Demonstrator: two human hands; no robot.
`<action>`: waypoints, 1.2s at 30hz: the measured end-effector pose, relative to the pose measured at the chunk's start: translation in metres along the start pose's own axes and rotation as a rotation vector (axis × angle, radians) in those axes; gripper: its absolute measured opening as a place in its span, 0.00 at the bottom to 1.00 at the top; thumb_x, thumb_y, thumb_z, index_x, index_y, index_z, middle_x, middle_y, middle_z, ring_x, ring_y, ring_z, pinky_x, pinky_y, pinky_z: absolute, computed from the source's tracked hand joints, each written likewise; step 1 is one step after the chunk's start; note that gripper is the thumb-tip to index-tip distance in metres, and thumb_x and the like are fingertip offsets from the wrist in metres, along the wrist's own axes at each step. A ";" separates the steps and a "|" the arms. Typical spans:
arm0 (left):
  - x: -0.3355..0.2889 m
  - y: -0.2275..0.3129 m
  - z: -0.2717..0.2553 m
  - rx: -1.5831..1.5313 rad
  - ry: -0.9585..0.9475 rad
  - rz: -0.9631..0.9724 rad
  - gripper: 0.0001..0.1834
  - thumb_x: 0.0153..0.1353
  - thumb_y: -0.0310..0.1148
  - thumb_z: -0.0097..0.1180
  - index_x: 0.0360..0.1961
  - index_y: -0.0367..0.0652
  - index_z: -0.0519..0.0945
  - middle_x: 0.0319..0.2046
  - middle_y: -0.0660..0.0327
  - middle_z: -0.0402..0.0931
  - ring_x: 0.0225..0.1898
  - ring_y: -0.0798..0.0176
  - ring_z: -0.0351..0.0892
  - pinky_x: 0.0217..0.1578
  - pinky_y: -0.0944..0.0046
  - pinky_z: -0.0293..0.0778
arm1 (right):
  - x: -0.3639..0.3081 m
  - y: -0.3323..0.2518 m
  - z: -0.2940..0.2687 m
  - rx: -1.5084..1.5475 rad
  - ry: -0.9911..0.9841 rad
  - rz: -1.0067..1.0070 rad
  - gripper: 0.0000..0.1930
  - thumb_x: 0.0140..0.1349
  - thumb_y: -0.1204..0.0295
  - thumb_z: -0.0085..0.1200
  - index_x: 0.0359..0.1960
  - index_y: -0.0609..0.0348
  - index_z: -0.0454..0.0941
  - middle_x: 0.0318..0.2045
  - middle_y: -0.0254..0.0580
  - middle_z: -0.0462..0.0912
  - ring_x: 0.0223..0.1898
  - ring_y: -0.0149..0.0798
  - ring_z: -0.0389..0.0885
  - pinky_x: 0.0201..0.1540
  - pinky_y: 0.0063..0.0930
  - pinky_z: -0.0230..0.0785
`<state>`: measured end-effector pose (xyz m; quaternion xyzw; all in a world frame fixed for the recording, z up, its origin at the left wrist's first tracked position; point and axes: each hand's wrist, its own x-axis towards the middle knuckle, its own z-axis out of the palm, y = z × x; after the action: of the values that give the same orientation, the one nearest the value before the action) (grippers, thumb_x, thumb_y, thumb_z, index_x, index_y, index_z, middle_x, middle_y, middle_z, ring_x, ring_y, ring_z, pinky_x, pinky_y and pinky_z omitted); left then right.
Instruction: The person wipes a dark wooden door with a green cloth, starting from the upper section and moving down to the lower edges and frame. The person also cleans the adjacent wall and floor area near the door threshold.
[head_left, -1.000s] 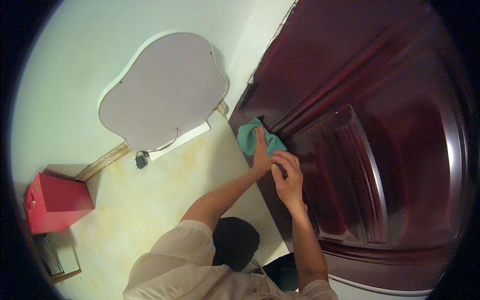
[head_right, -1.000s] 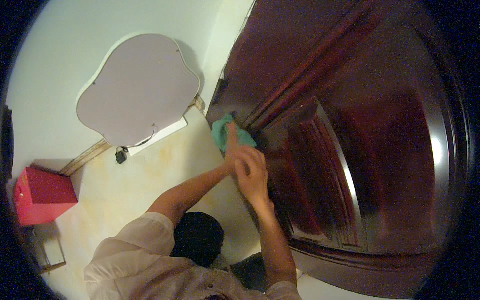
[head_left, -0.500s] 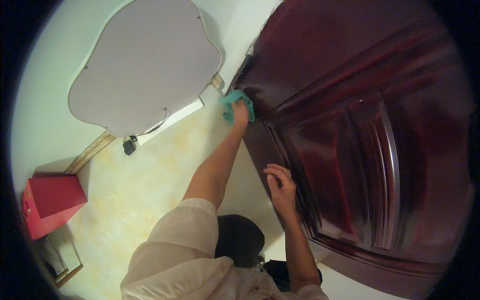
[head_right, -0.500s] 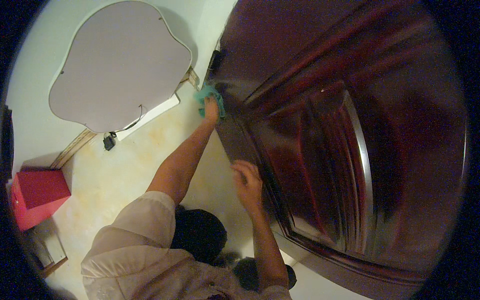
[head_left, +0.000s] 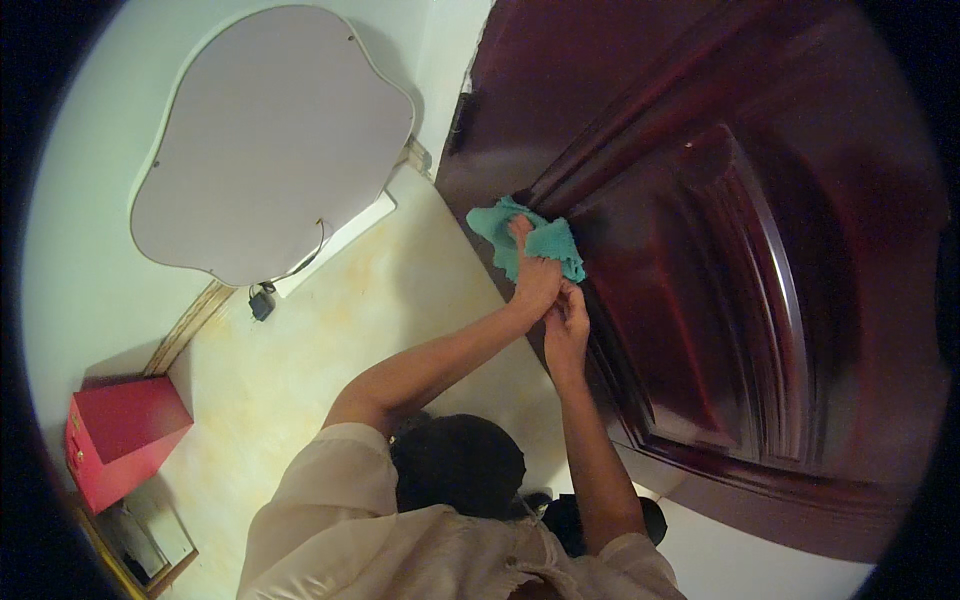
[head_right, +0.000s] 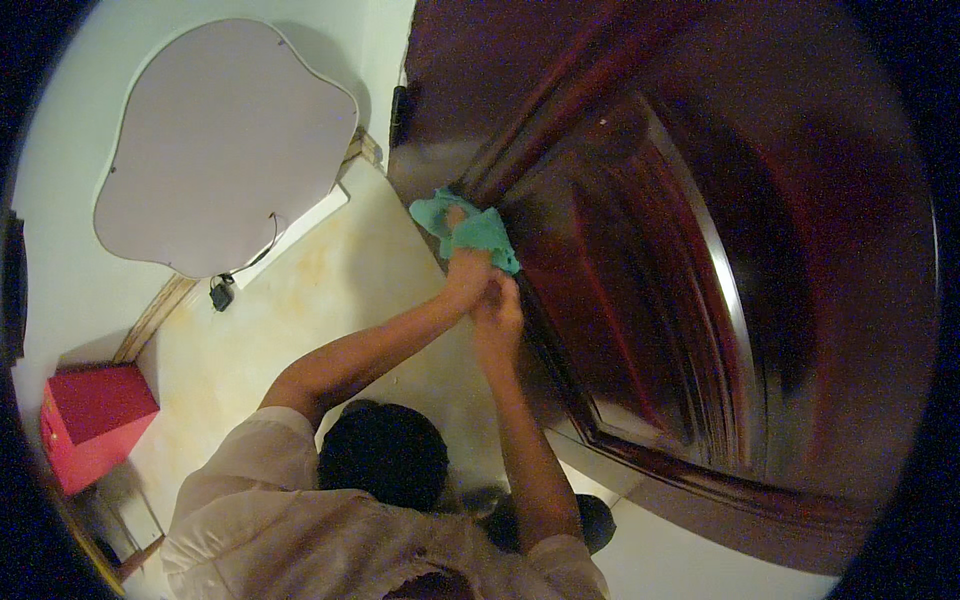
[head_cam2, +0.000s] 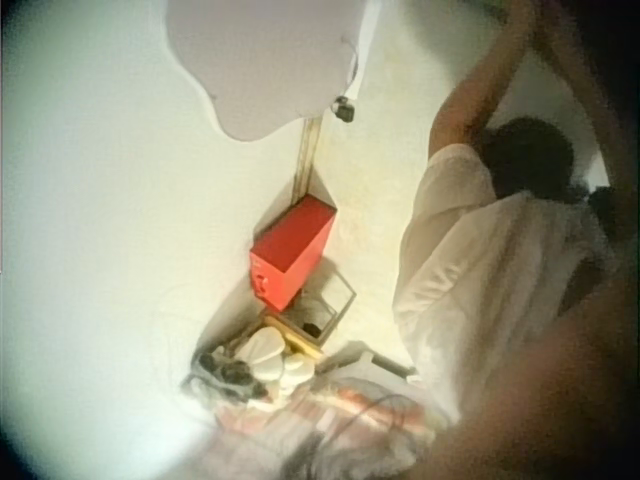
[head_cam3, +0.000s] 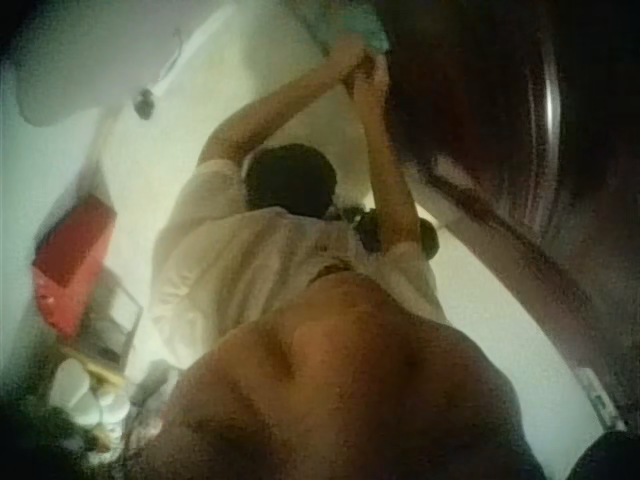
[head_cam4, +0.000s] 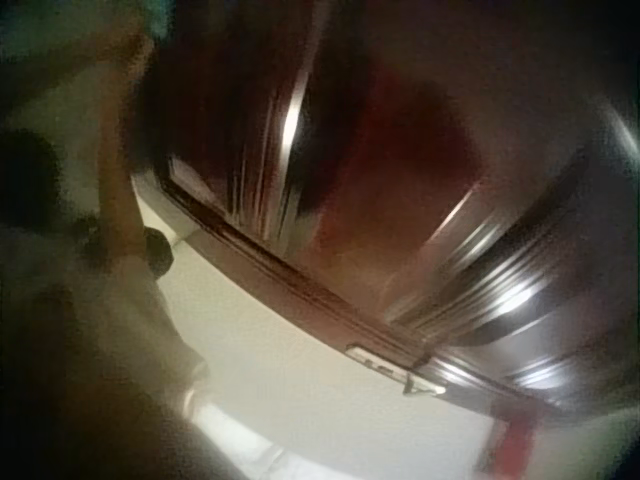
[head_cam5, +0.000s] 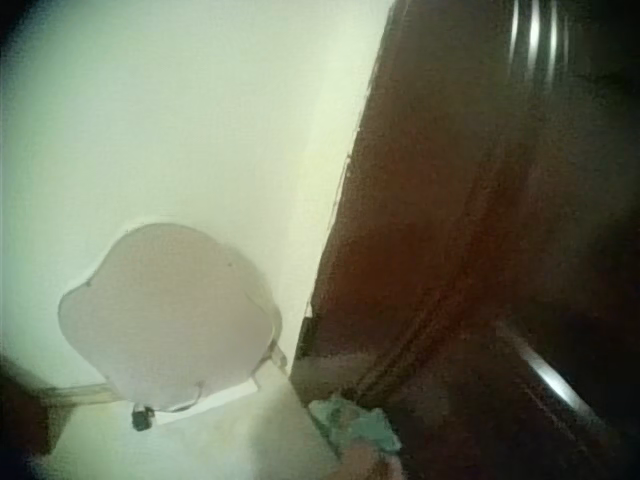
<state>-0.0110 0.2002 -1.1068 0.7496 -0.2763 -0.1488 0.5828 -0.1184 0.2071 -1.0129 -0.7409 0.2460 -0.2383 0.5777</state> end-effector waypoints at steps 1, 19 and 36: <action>-0.001 0.017 -0.006 0.058 -0.040 0.058 0.30 0.69 0.36 0.37 0.67 0.30 0.52 0.70 0.32 0.35 0.70 0.27 0.31 0.70 0.46 0.33 | 0.000 -0.002 -0.001 0.047 0.030 -0.040 0.18 0.63 0.71 0.53 0.54 0.61 0.69 0.46 0.43 0.77 0.49 0.38 0.75 0.54 0.33 0.66; -0.048 0.336 -0.094 -0.032 -0.322 0.872 0.37 0.65 0.40 0.45 0.65 0.22 0.51 0.67 0.28 0.43 0.68 0.25 0.42 0.67 0.41 0.45 | -0.035 -0.221 -0.077 0.015 0.632 -0.843 0.30 0.60 0.83 0.44 0.65 0.62 0.51 0.62 0.50 0.61 0.63 0.45 0.61 0.67 0.42 0.50; -0.058 0.432 -0.123 -0.696 0.174 0.675 0.18 0.72 0.37 0.41 0.25 0.39 0.66 0.18 0.64 0.59 0.21 0.72 0.56 0.23 0.67 0.58 | -0.052 -0.371 -0.233 -1.548 1.226 -0.944 0.25 0.50 0.69 0.58 0.50 0.68 0.70 0.59 0.62 0.65 0.70 0.62 0.50 0.70 0.60 0.38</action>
<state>-0.0946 0.2592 -0.6657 0.3885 -0.3880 0.0283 0.8353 -0.2735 0.1466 -0.6044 -0.6785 0.2663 -0.5448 -0.4145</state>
